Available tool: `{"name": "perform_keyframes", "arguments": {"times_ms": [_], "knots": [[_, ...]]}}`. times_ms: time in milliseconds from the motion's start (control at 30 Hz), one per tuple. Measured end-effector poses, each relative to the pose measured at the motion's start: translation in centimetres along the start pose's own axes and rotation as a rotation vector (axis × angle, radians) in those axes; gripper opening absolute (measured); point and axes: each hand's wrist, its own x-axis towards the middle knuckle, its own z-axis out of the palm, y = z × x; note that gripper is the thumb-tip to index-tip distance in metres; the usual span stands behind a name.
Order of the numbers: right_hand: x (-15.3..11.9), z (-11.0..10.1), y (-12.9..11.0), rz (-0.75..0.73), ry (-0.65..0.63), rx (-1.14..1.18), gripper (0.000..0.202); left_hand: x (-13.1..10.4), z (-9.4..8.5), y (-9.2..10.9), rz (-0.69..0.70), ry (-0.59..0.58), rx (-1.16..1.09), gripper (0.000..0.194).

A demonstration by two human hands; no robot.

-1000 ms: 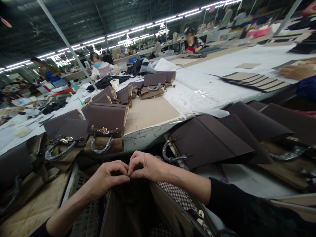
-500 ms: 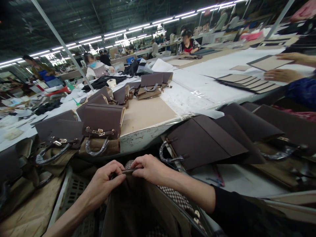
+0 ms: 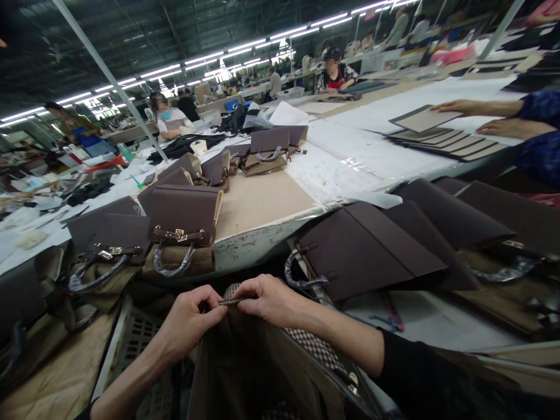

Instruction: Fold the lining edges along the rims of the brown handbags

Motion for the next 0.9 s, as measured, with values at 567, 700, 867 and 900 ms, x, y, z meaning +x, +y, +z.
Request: {"name": "perform_keyframes", "arguments": {"times_ms": [567,700,867,900], "knots": [[1.8,0.1,-0.5,0.002,-0.152,-0.121,0.02,-0.5,-4.3,-1.2,-0.142,-0.48,-0.395,0.023],[1.7,0.1,-0.5,0.03,-0.196,0.013,0.021,-0.9,-4.2,-1.3,-0.15,-0.502,-0.43,0.02],[1.8,-0.2,0.0,0.076,-0.295,0.228,0.024,-1.0,-4.0,-1.5,-0.146,-0.508,-0.456,0.023],[1.9,-0.3,0.2,0.077,-0.307,0.247,0.024,-1.0,-3.9,-1.5,-0.149,-0.506,-0.464,0.023]]}}
